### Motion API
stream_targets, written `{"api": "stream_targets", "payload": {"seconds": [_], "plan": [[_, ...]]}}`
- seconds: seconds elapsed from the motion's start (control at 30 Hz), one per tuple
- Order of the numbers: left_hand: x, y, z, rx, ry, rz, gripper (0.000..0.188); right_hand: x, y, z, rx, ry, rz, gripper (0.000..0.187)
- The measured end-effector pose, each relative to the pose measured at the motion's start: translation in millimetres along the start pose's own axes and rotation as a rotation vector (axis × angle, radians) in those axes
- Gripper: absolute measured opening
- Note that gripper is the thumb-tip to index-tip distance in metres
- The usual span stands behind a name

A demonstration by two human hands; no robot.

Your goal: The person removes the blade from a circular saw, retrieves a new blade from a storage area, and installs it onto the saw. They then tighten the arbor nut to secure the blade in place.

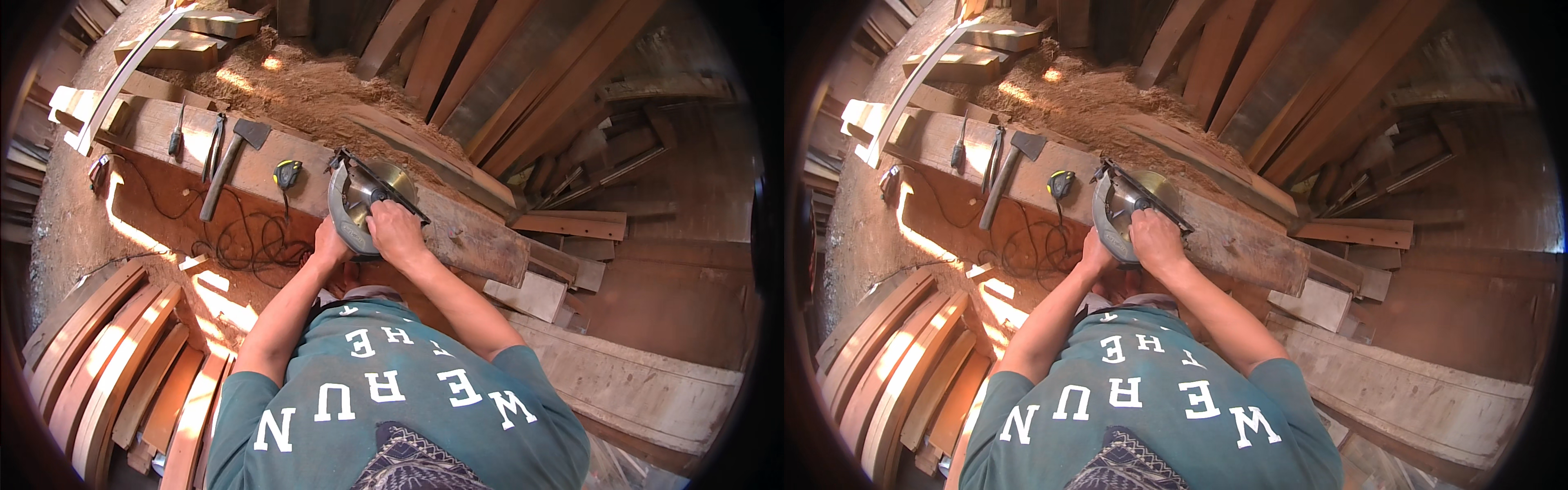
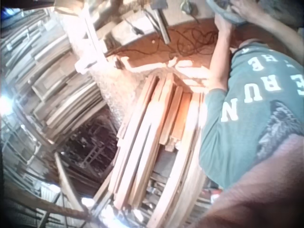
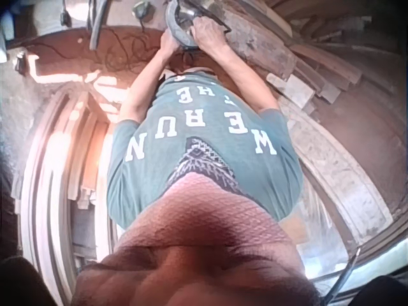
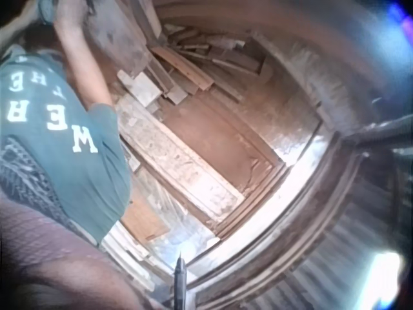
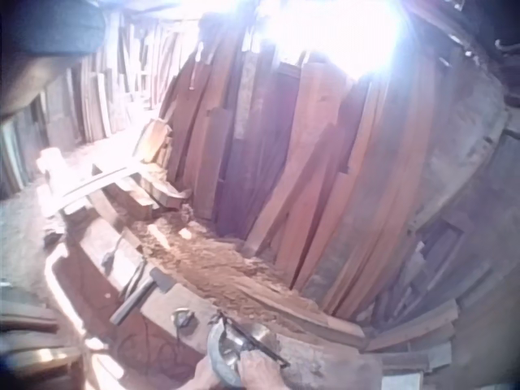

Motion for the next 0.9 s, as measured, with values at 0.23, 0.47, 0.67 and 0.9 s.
{"api": "stream_targets", "payload": {"seconds": [0.23,0.47,0.67,0.9], "plan": [[-2.4,0.4,-3.4,0.028,-0.036,0.0,0.053,-6.1,-36.8,16.8,-0.245,0.189,-0.087,0.019],[-4.8,2.1,-23.5,0.145,0.063,-0.085,0.059,45.4,-81.7,138.3,-1.205,0.483,0.199,0.025],[44.8,-26.9,-47.8,0.408,-0.032,-0.087,0.061,138.2,17.0,252.8,-1.281,0.821,0.347,0.013],[67.3,-55.5,-105.4,0.409,-0.288,0.038,0.043,143.0,138.2,189.6,-0.184,0.889,0.023,0.03]]}}
Point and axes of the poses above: each hand's wrist, its own x-axis away from the middle knuckle, its own y-axis out of the palm, z = x × y, the point moved 1 cm from there along -x, towards the middle knuckle, and after that the axes turned 10 degrees about x, right-handed, at the moved point
